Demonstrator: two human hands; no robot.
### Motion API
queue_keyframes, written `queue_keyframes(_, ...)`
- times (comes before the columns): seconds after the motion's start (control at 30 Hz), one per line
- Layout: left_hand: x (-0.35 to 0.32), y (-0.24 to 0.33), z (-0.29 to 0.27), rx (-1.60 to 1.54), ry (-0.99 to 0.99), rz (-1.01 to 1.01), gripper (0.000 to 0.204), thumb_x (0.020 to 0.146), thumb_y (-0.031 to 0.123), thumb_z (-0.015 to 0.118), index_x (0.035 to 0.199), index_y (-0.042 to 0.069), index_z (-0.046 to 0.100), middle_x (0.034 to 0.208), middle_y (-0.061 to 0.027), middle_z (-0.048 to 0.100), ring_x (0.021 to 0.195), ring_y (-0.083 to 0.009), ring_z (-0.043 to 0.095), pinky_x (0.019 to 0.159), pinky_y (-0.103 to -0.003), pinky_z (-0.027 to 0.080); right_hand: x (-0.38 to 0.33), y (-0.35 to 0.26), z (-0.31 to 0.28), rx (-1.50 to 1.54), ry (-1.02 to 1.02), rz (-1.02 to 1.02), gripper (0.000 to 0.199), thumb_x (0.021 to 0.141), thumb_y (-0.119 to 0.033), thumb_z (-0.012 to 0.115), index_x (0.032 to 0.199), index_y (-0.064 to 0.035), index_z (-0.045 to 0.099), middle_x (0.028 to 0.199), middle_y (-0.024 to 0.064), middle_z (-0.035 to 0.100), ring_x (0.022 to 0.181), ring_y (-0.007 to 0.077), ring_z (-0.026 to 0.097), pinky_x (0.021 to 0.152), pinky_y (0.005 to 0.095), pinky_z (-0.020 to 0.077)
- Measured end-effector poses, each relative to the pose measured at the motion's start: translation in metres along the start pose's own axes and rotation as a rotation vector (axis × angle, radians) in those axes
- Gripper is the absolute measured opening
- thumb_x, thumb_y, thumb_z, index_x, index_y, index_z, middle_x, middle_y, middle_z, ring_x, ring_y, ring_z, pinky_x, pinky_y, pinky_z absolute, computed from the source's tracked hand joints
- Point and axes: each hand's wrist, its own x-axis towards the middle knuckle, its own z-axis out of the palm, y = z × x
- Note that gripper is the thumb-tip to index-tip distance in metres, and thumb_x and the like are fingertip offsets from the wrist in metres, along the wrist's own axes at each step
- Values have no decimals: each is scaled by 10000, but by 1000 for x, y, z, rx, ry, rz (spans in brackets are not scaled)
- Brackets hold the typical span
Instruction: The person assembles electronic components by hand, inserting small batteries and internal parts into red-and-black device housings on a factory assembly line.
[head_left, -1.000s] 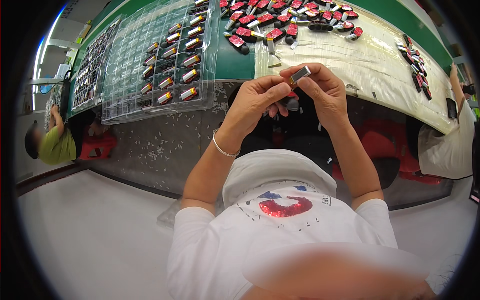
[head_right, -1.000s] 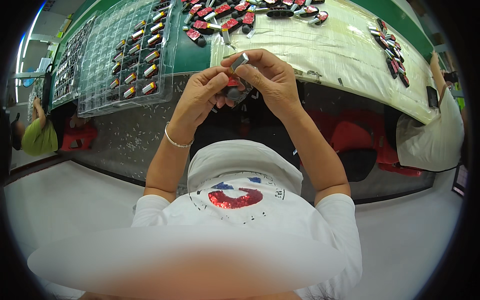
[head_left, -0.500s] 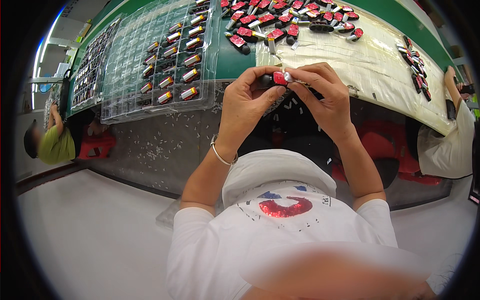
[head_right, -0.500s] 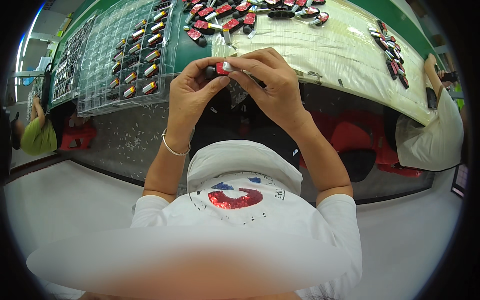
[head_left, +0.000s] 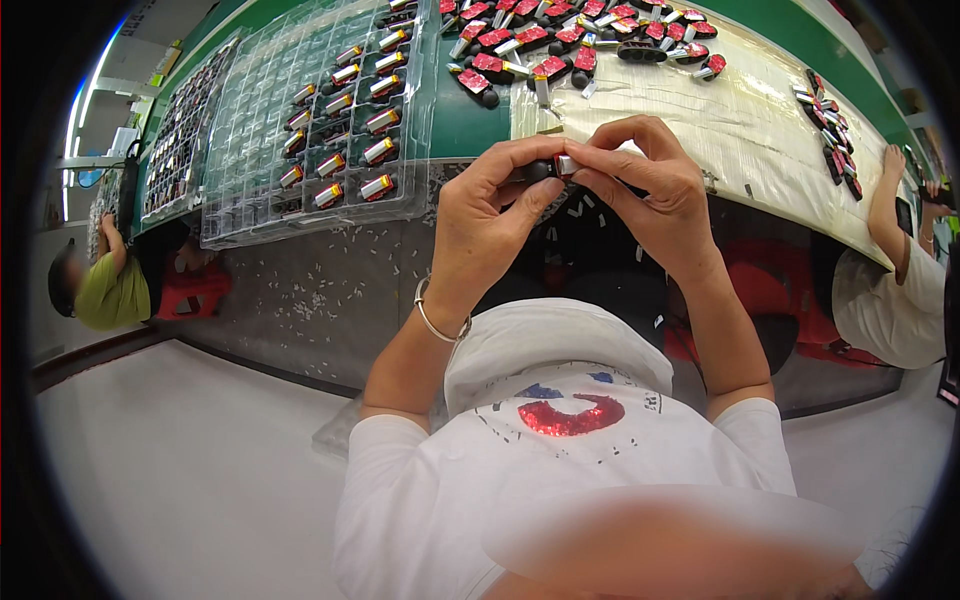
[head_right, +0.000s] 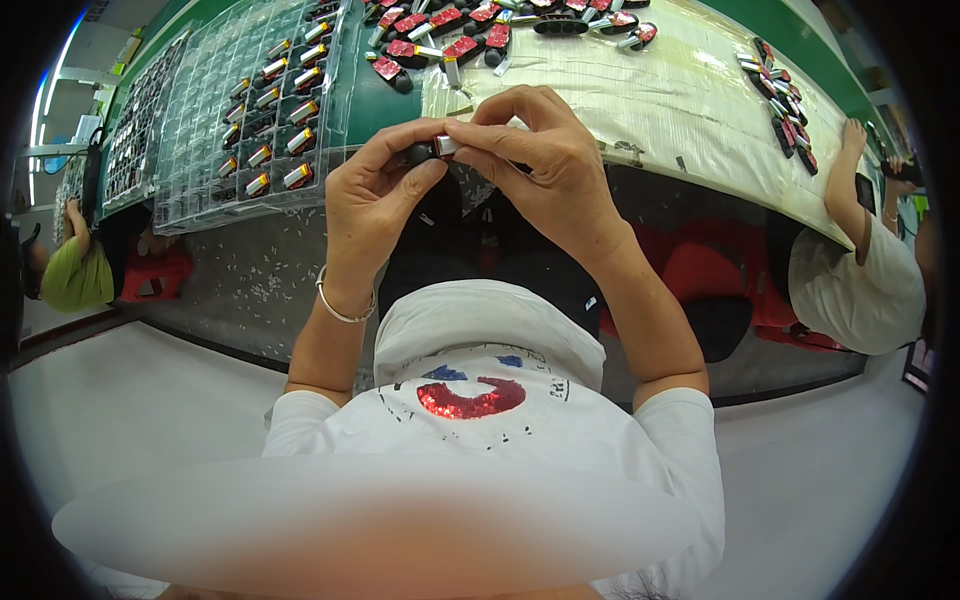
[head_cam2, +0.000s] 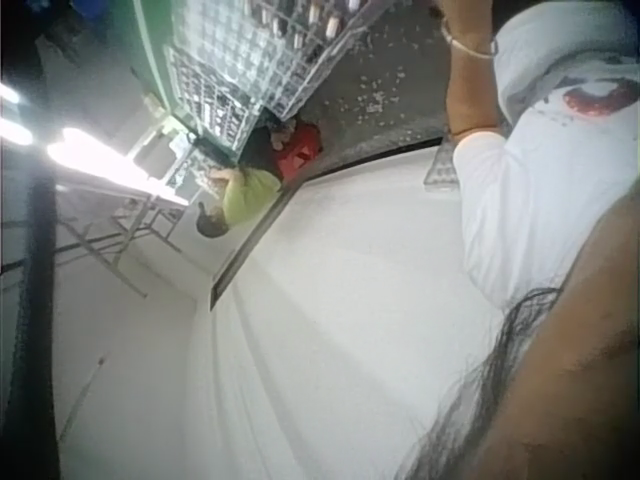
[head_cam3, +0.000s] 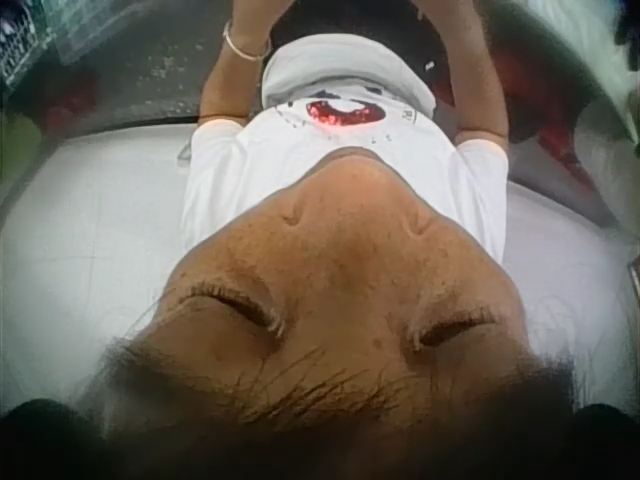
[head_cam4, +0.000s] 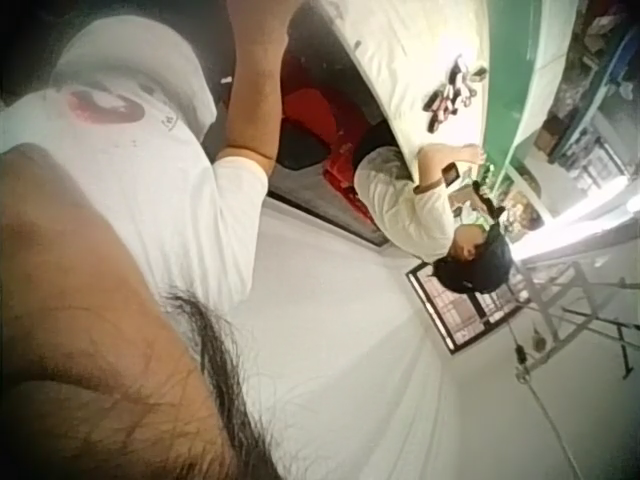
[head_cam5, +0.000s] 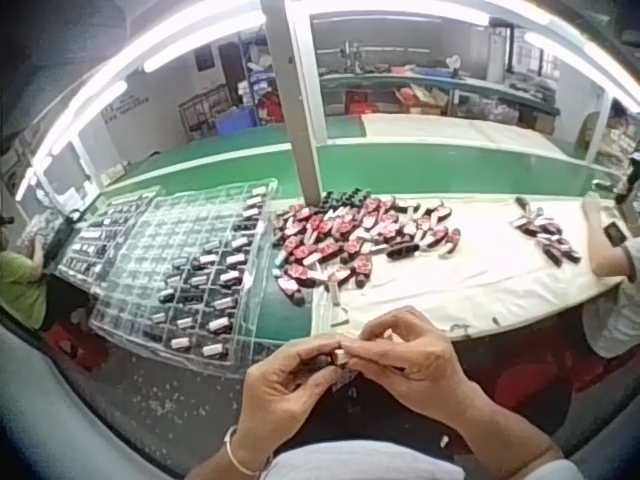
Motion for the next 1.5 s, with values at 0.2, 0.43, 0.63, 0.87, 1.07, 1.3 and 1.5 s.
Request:
queue_keyframes(0.2,2,1,3,7,6,58,284,855,-7,681,1135,-5,634,1152,-85,646,992,-123,636,859,-243,531,-1,0,4,23,16,39,331,752,-74,760,1063,-186,745,911,20,640,836,176,585,732,288,490)
queue_keyframes(0.43,3,-9,9,-53,102,92,209,840,-33,672,1044,-14,634,1164,-113,631,1009,-140,637,875,-249,538,-6,14,6,479,-11,250,331,829,-95,729,1157,-98,690,1047,44,642,979,137,608,858,283,504)
queue_keyframes(0.63,1,-8,9,125,73,241,230,835,-103,634,1052,-29,622,1192,-158,620,1042,-168,636,893,-255,535,-13,18,9,779,-22,454,326,875,-111,704,1178,-4,649,1101,51,640,988,100,614,874,224,499)
queue_keyframes(0.87,6,-17,-1,120,15,152,230,847,-53,673,1070,-19,626,1185,-129,622,1042,-146,626,873,-251,535,-16,31,20,775,-32,527,293,891,-133,694,1144,11,662,1047,53,662,942,82,620,835,211,500)
queue_keyframes(1.07,19,-11,-34,384,-45,186,278,833,19,708,1106,8,656,1139,-68,637,987,-124,640,853,-252,551,9,55,12,376,-88,376,339,869,-208,713,1154,-29,670,1085,67,673,1006,129,617,903,263,476)
queue_keyframes(1.3,52,-4,-116,207,96,-35,264,797,-33,665,1055,15,684,951,4,649,818,-31,569,711,-169,478,30,159,-36,-567,67,61,497,881,-257,658,1337,-99,542,1314,142,566,1226,310,503,1051,363,373)
queue_keyframes(1.5,92,-16,-219,451,499,124,213,827,87,714,1026,13,702,911,-43,711,840,-92,650,745,-214,503,21,102,-27,-457,-134,362,354,867,-150,653,1214,-83,633,1133,124,615,1090,272,557,947,360,425)
